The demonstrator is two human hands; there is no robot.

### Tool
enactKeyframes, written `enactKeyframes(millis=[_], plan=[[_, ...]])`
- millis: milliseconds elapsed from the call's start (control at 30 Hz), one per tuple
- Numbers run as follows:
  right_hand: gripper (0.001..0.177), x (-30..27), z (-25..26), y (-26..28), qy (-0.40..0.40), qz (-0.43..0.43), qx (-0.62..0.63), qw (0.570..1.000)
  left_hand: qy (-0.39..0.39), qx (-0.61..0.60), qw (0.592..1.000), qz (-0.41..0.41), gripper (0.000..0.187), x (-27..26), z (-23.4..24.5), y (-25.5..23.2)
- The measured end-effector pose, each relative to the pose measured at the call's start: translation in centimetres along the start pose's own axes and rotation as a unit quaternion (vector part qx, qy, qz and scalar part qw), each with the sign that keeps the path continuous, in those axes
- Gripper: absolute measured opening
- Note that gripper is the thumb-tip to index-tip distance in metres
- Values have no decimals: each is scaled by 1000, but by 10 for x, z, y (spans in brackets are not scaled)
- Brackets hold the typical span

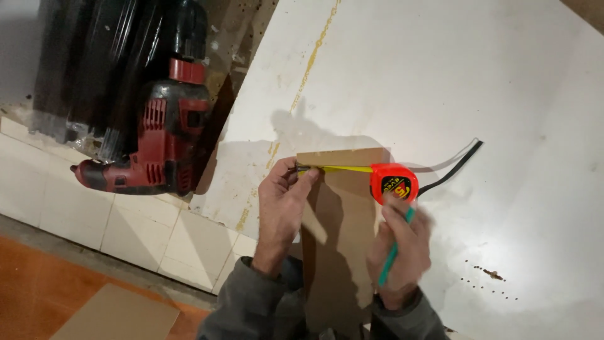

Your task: The person measures and marks a rectangular piece of light-colored wood using a tape measure and a pencil. They then use a large metal square to draw straight lines on the wood. Finally, they handle a black metal drawer slide, placing it on the wood to check alignment.

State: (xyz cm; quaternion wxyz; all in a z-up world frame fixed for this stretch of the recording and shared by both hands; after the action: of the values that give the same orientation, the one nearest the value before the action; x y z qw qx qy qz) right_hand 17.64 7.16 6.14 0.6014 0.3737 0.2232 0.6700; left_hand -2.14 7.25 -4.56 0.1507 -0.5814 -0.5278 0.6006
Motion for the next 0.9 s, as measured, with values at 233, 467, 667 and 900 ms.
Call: enactKeyframes(millis=[233, 467, 667, 900], plan=[[64, 40, -29, -7, 94, 124, -199, 968, 6, -34, 999, -2, 22, -1, -2, -1], [54, 62, -8, 18, 92, 203, -144, 964, 24, -32, 998, -50, 26, -9, -10, -24], [42, 78, 8, 58, 104, 202, -146, 963, -9, 45, 996, 80, 36, -47, -5, 22], [51, 57, 36, 28, 147, 131, -238, 951, 61, 32, 990, 126, 24, -96, -1, 32]])
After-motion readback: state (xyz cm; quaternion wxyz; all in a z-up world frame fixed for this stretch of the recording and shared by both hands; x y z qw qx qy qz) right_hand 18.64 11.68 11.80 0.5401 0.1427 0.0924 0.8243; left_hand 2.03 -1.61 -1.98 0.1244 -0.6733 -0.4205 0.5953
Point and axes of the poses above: each hand's wrist, its own x-axis towards the middle knuckle, its own z-axis out of the back of the hand, y = z × x, the point moved 9 cm from there along x, towards the middle knuckle, and after that the axes turned 4 degrees about -z, right-handed, at the moved point
